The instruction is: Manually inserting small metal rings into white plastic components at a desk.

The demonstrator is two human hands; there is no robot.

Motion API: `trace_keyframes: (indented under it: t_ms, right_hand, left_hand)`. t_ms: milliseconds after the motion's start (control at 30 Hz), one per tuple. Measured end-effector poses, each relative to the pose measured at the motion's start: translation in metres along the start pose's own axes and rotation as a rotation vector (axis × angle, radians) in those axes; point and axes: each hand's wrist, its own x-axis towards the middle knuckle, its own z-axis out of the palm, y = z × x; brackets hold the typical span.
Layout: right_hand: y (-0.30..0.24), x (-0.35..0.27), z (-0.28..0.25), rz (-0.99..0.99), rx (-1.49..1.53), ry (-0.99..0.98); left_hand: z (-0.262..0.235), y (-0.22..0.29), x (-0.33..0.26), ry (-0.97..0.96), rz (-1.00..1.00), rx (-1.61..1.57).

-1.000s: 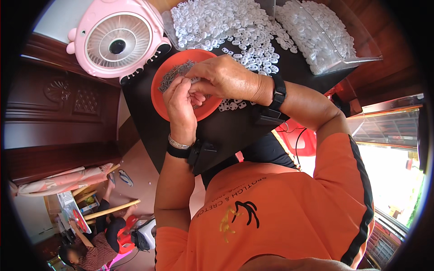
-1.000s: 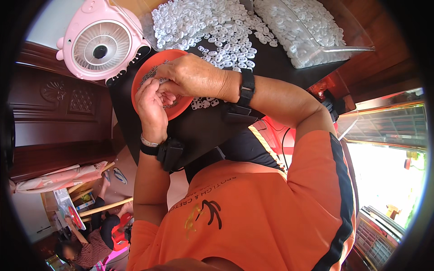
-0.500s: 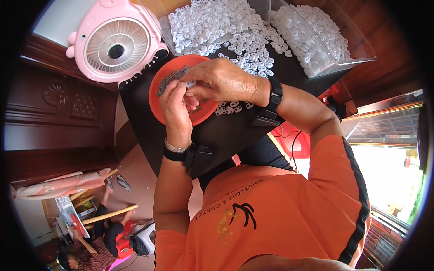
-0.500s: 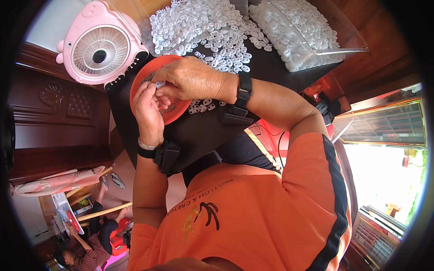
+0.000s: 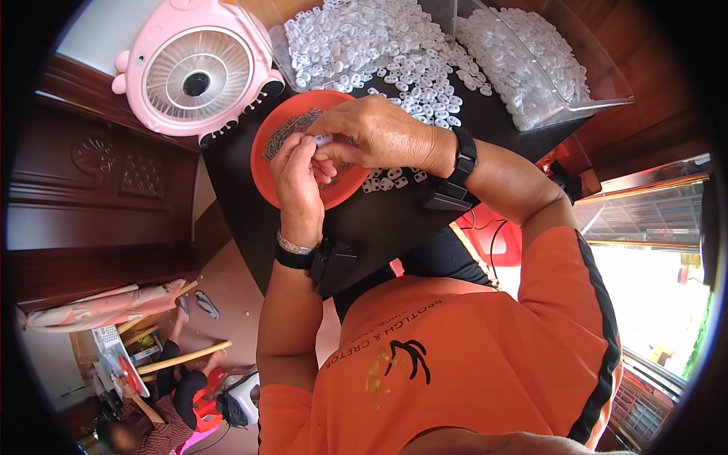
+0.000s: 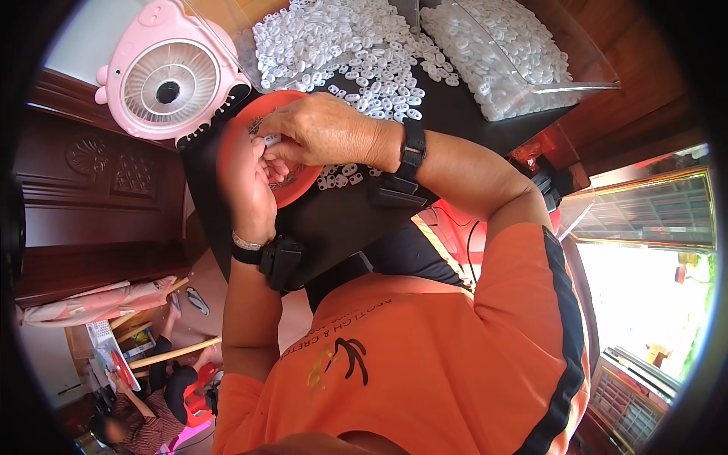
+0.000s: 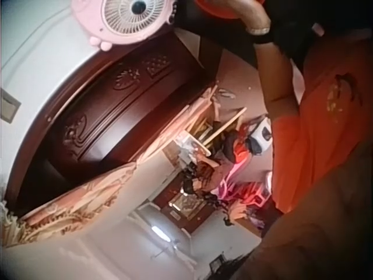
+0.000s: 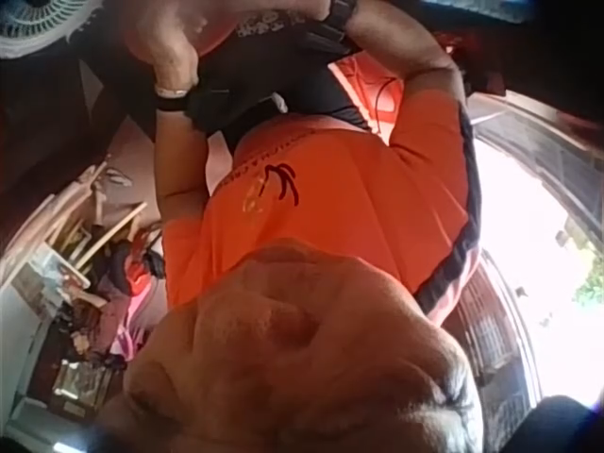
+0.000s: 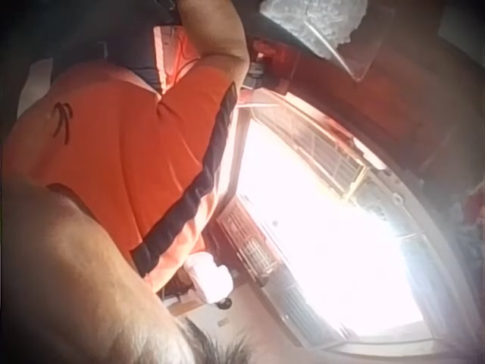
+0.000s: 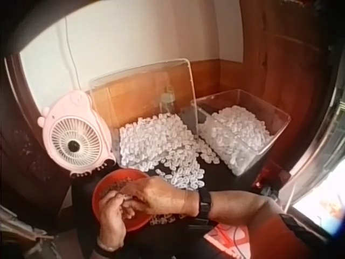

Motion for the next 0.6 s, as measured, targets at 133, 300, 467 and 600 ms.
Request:
trace_keyframes:
  t_ms: [133,300,467,600]
  right_hand:
    - [-0.001,0.001,-0.004,-0.012,-0.032,0.012]
    - [-0.010,0.008,-0.038,-0.036,-0.150,0.194]
    - [-0.027,0.013,-0.094,0.115,-0.289,0.428]
    - [-0.066,0.021,-0.143,0.482,-0.384,0.463]
  left_hand:
    - [-0.001,0.001,0.000,-0.026,0.023,0.002]
    - [-0.002,0.000,0.001,-0.011,0.037,0.003]
    - [-0.006,0.003,-0.001,-0.007,0.042,0.008]
    - [-0.003,0.005,0.001,-0.038,0.026,-0.004]
